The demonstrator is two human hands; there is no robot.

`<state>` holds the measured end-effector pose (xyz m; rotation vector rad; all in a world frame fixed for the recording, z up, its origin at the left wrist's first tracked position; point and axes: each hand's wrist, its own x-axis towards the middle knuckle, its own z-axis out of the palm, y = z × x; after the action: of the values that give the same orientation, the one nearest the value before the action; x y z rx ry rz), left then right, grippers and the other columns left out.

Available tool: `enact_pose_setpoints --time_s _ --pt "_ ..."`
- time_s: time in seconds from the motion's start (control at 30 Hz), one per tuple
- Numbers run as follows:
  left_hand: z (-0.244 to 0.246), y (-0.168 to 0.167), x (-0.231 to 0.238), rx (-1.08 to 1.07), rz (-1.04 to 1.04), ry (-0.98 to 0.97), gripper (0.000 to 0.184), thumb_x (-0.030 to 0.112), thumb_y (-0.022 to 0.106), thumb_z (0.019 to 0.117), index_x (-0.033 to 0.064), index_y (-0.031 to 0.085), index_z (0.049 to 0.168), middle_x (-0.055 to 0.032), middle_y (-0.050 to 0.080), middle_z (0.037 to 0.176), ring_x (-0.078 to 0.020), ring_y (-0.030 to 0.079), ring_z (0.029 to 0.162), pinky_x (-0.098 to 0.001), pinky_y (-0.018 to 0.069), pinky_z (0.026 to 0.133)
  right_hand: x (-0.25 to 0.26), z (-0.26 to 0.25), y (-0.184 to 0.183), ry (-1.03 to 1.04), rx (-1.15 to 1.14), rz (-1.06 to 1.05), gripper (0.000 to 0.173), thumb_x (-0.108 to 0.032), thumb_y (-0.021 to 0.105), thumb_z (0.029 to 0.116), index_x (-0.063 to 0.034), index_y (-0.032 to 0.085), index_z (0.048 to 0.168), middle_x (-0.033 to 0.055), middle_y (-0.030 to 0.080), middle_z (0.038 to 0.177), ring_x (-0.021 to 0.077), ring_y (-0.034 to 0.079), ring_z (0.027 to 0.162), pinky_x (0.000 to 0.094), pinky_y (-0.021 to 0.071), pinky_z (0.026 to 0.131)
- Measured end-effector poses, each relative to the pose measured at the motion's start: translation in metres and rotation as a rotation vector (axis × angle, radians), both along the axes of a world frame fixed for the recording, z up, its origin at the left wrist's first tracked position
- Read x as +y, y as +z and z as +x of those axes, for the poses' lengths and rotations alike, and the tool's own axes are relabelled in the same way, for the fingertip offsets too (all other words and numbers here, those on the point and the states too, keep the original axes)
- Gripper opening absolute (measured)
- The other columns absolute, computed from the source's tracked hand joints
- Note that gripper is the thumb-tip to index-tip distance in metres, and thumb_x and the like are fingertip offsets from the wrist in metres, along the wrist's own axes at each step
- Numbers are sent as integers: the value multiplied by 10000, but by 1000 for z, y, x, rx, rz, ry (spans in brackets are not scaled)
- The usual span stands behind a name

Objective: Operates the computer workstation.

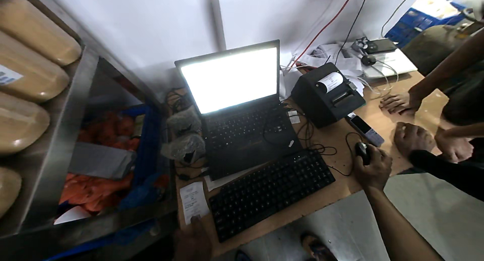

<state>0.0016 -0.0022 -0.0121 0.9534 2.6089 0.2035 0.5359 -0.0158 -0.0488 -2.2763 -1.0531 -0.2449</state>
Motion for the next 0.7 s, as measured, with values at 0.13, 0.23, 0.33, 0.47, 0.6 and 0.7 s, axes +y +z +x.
enact_pose_setpoints --time_s 0.13,0.23,0.33,0.47,0.6,0.7 --pt "-3 -6 -2 -31 30 -22 722 526 421 1063 -84 473 1444 -299 609 1354 -426 626 1242 -588 497 1043 0 1 -2 6 -5 15 520 -215 614 884 14 610 1351 341 513 1398 550 498 1285 695 400 1029" --pt "1 2 0 -13 -9 -17 697 514 423 1064 -54 477 1464 -260 607 1386 -393 621 1263 -579 496 1040 0 1 -3 15 -17 30 500 -218 608 887 6 632 1333 341 517 1389 553 504 1271 701 404 1014" --pt "3 4 0 3 12 -25 695 508 429 1066 -60 488 1461 -261 604 1395 -391 616 1274 -581 488 1051 0 2 -4 24 -29 39 468 -216 605 892 -10 655 1309 335 528 1373 550 511 1255 706 407 996" --pt "-3 -8 -4 -32 140 -42 676 471 463 1067 -113 510 1405 -320 611 1333 -440 628 1227 -593 492 1044 1 0 -2 30 -26 43 440 -189 608 893 -11 666 1291 339 525 1369 555 507 1255 715 405 986" --pt "-1 2 -3 -80 100 -33 677 472 453 1069 -104 499 1422 -310 608 1351 -429 613 1258 -588 479 1066 -1 2 -4 36 -16 37 429 -209 604 907 -17 672 1285 341 518 1382 557 501 1263 713 401 999" --pt "-1 2 -4 -75 93 -35 675 466 461 1067 -103 482 1430 -307 617 1335 -431 625 1238 -591 487 1052 -1 2 -4 32 -13 31 469 -215 602 905 -12 642 1325 348 508 1394 567 494 1270 717 397 1004"
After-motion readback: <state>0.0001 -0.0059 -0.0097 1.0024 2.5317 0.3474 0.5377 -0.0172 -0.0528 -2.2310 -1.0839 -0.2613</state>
